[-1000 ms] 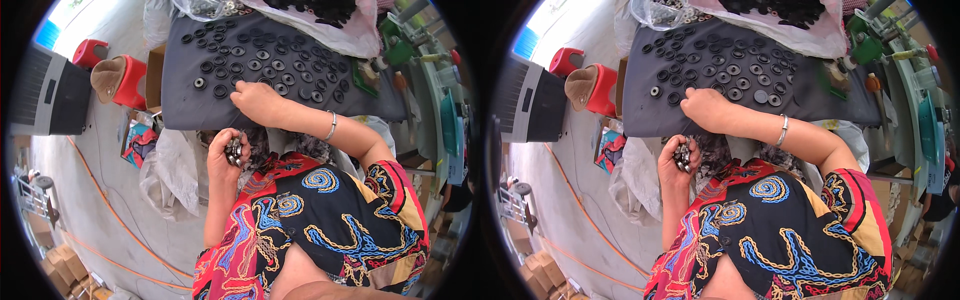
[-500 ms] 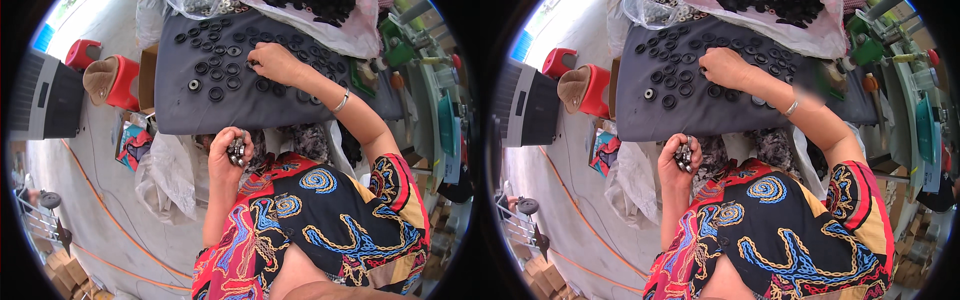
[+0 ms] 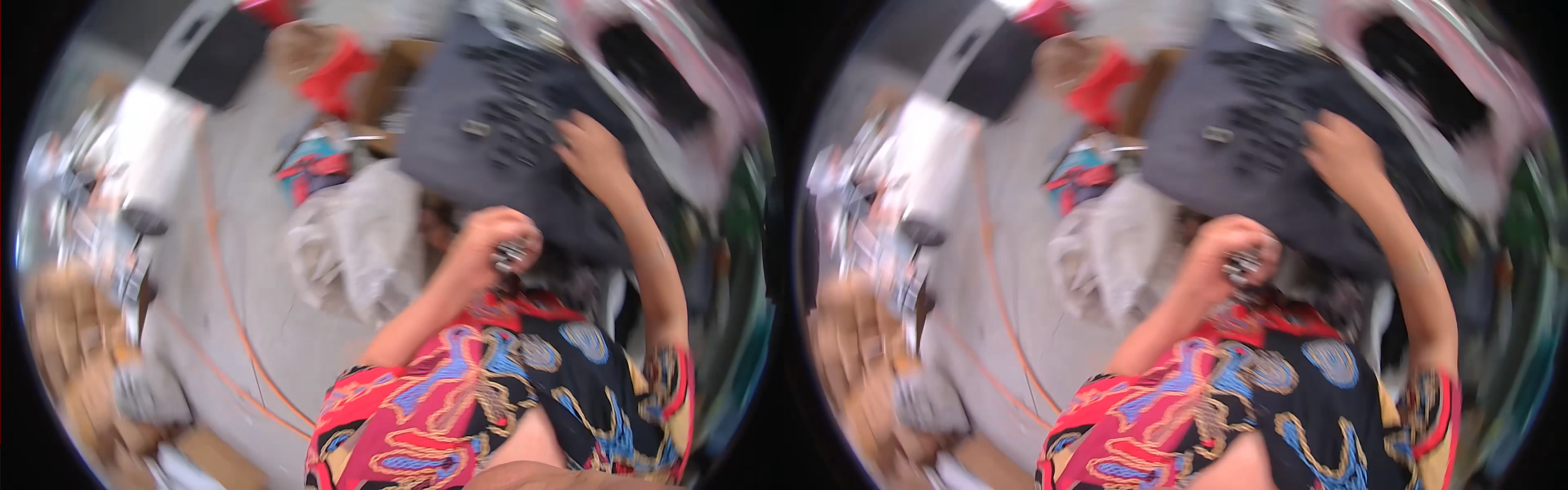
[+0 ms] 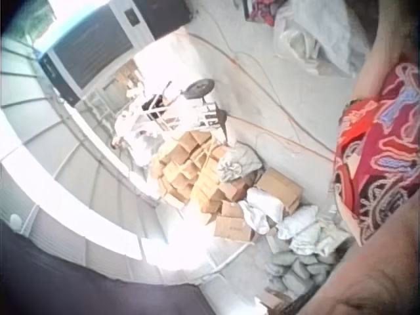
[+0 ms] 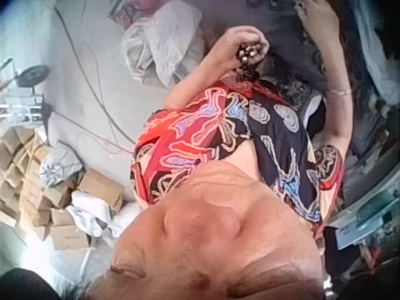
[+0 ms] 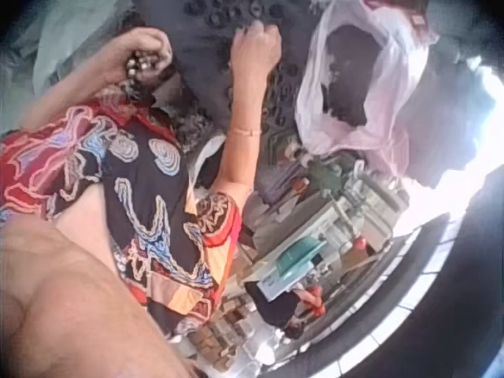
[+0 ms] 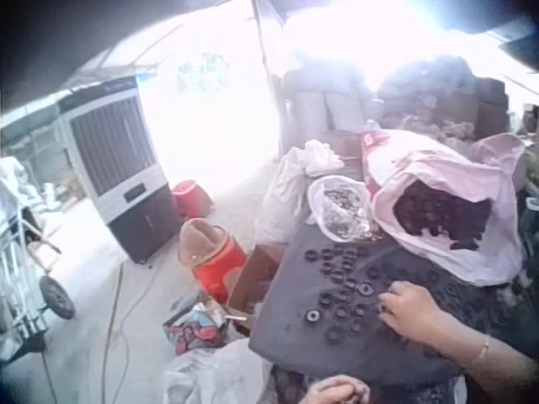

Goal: The person assembles snap fasteners by placing black plastic rings and metal components onto a grey mat. They use a hammer to strike a green manual press tool to secure the fasteners. The person repeatedly arranges the components on the mat and uses the press to complete the assembly.

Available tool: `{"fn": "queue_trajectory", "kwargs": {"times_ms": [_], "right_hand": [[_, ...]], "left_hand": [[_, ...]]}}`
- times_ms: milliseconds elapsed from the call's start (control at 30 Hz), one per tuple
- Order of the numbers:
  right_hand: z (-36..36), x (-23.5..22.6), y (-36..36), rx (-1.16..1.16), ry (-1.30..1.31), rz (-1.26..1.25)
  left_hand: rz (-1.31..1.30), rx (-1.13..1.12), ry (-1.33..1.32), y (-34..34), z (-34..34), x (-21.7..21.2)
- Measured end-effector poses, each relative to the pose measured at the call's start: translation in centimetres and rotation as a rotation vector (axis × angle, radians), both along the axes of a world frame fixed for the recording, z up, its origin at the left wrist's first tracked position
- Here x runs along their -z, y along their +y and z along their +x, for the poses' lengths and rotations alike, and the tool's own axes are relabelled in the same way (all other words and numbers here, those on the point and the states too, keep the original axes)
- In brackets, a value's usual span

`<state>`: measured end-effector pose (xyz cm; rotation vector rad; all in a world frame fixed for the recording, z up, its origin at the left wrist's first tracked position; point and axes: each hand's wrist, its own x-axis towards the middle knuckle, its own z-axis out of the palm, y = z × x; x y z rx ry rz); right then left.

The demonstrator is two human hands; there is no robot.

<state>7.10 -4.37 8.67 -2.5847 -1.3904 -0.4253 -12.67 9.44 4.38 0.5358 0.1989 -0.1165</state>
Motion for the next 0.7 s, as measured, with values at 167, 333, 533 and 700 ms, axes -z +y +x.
{"fn": "queue_trajectory", "kwargs": {"times_ms": [167,333,533,700], "right_hand": [[-7.3,-2.5,-0.6,-0.164,0.994,0.207],[-8.5,-0.8,-1.6,-0.262,1.335,0.397],[-11.3,-1.5,-0.7,-0.095,0.99,0.509],[-10.8,-0.6,-0.1,-0.083,0.819,0.506]], "left_hand": [[-0.132,0.0,-0.154,-0.7,-0.1,1.2],[-0.094,-0.107,-0.121,-2.0,0.8,0.7],[-0.027,-0.217,-0.055,-1.9,1.1,0.2],[-0.087,-0.314,0.131,-2.3,1.4,0.3]]}}
